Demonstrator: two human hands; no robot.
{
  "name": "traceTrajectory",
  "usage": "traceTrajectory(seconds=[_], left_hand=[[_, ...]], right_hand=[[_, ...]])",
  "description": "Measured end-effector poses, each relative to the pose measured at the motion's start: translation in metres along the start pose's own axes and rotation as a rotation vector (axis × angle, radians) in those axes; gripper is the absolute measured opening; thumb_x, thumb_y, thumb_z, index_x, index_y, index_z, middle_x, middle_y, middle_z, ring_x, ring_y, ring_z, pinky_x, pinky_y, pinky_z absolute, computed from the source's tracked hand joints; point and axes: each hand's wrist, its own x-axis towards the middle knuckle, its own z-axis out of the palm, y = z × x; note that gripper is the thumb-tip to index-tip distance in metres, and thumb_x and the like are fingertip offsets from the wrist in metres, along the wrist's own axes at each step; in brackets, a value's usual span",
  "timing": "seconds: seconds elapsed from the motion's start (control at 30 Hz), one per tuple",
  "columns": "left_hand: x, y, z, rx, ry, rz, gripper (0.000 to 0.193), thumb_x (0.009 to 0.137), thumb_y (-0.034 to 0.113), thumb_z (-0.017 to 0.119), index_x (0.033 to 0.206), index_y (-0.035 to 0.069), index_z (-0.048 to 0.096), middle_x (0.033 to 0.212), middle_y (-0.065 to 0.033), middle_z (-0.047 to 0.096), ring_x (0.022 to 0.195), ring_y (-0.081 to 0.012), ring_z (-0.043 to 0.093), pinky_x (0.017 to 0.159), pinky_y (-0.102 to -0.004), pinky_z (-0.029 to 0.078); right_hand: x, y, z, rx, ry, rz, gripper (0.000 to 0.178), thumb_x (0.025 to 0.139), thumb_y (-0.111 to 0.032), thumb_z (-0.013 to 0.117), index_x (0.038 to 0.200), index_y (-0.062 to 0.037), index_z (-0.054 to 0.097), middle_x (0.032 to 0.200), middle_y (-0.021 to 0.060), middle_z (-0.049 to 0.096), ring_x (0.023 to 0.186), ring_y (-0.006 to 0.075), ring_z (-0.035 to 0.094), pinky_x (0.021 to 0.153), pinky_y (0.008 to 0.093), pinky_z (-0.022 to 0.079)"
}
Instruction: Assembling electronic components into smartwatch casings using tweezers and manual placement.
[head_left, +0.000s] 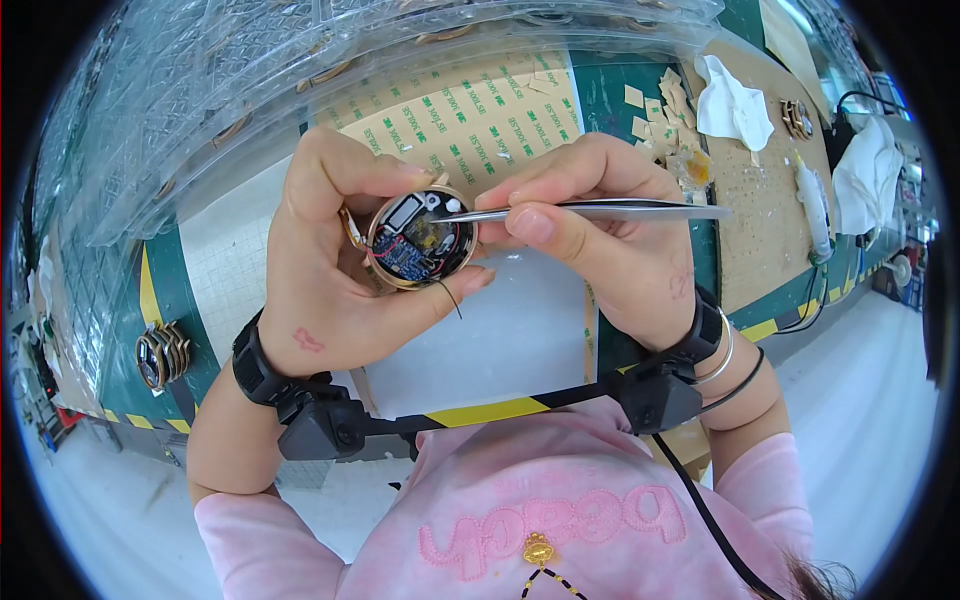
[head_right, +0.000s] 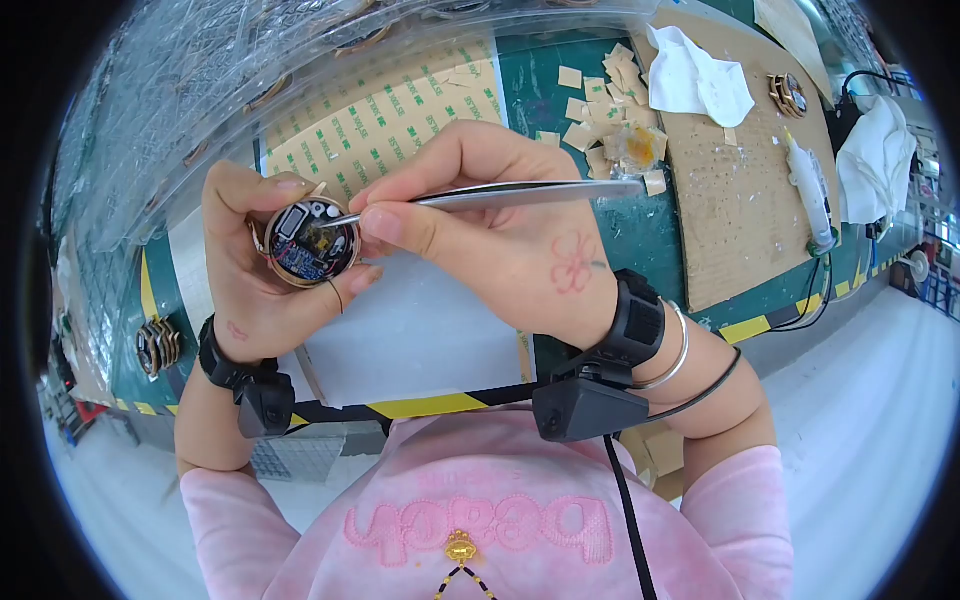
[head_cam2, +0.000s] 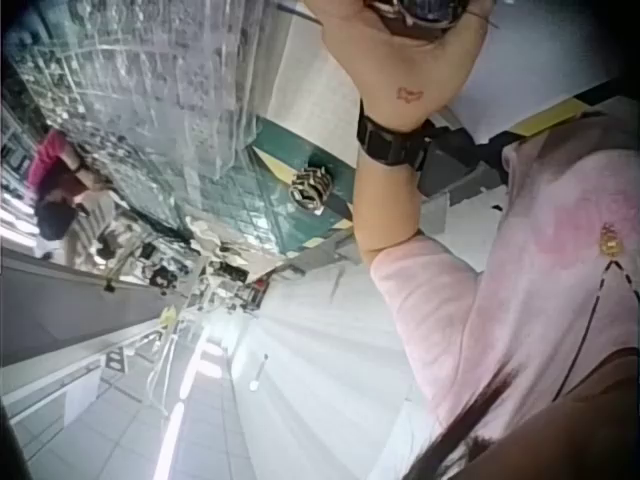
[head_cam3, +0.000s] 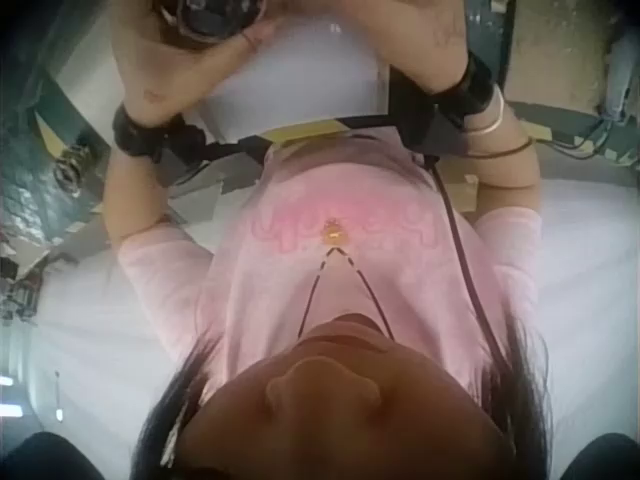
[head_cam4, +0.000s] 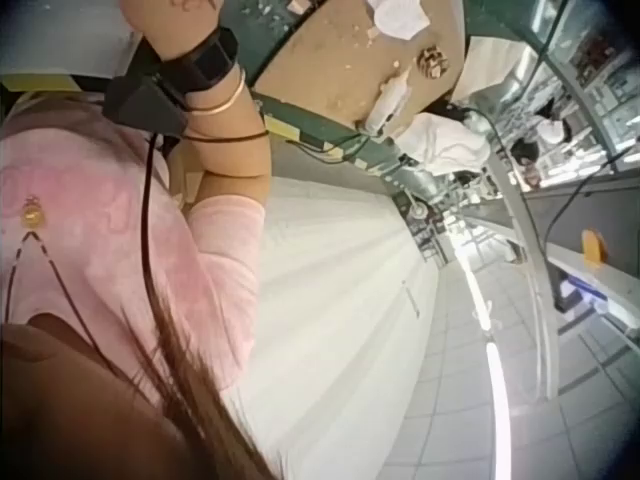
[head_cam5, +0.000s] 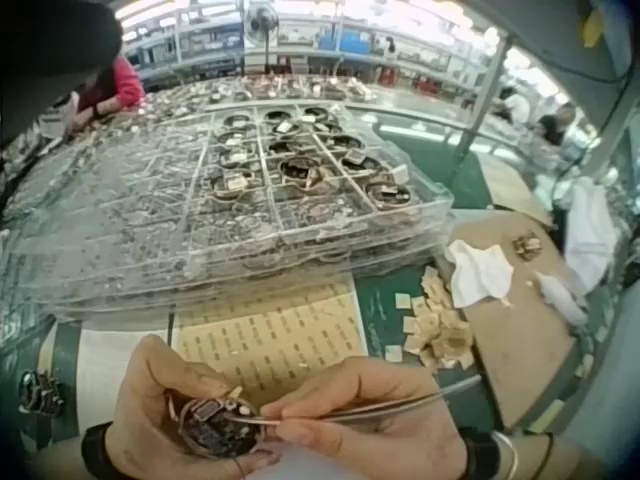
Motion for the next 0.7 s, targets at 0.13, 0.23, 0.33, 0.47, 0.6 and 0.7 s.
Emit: traceTrajectory(seconds=[0.13, 0.23, 0.33, 0.47, 0.6, 0.7], left_hand=[[0.0016, 0.0009, 0.0006, -0.028, -0.028, 0.037, 0.063, 0.064, -0.003, 0.080, 0.107, 0.008, 0.036, 0.092, -0.0100, 0.057, 0.080, -0.0157, 0.063, 0.069, -0.0256, 0.051], [0.0017, 0.0027, 0.0045, -0.097, -0.034, 0.033, 0.062, 0.064, -0.006, 0.079, 0.107, 0.008, 0.035, 0.091, -0.0113, 0.057, 0.079, -0.0174, 0.064, 0.068, -0.0269, 0.053], [0.0005, 0.0038, 0.0066, -0.233, -0.025, -0.013, 0.062, 0.065, -0.009, 0.076, 0.106, 0.008, 0.035, 0.091, -0.0122, 0.057, 0.078, -0.0189, 0.066, 0.067, -0.0283, 0.054], [0.0010, 0.0039, 0.0035, -0.192, -0.076, -0.016, 0.062, 0.064, -0.012, 0.075, 0.106, 0.008, 0.034, 0.091, -0.0129, 0.058, 0.079, -0.0204, 0.067, 0.068, -0.0298, 0.056], [0.0028, 0.0070, 0.0046, -0.299, -0.071, -0.041, 0.064, 0.062, -0.012, 0.075, 0.107, 0.009, 0.034, 0.091, -0.0122, 0.057, 0.079, -0.0212, 0.067, 0.068, -0.0306, 0.056], [0.0047, 0.0075, 0.0018, -0.301, -0.130, -0.009, 0.065, 0.061, -0.012, 0.076, 0.106, 0.009, 0.035, 0.091, -0.0110, 0.057, 0.078, -0.0204, 0.066, 0.068, -0.0306, 0.056]], right_hand=[[-0.0002, -0.0029, -0.0026, 0.055, -0.013, 0.072, 0.012, 0.085, -0.006, 0.065, 0.091, -0.0014, 0.056, 0.096, 0.0172, 0.065, 0.086, 0.0217, 0.066, 0.080, 0.0336, 0.055], [0.0008, -0.0043, -0.0044, 0.104, -0.044, 0.101, 0.012, 0.084, -0.007, 0.066, 0.089, -0.0017, 0.056, 0.093, 0.0171, 0.065, 0.086, 0.0220, 0.066, 0.079, 0.0337, 0.055], [0.0017, -0.0059, -0.0062, 0.092, -0.066, 0.104, 0.011, 0.083, -0.006, 0.066, 0.087, -0.0016, 0.057, 0.092, 0.0169, 0.065, 0.085, 0.0221, 0.066, 0.078, 0.0338, 0.055], [0.0029, -0.0063, -0.0081, 0.070, -0.082, 0.098, 0.012, 0.083, -0.006, 0.067, 0.084, -0.0014, 0.057, 0.090, 0.0169, 0.065, 0.082, 0.0221, 0.066, 0.077, 0.0340, 0.055], [0.0043, -0.0047, -0.0098, 0.069, -0.111, 0.080, 0.012, 0.082, -0.007, 0.068, 0.083, -0.0013, 0.057, 0.089, 0.0166, 0.065, 0.080, 0.0220, 0.066, 0.075, 0.0337, 0.055], [0.0048, -0.0044, -0.0102, 0.088, -0.134, 0.073, 0.013, 0.081, -0.007, 0.068, 0.083, -0.0015, 0.057, 0.088, 0.0163, 0.065, 0.079, 0.0221, 0.066, 0.074, 0.0334, 0.055]])
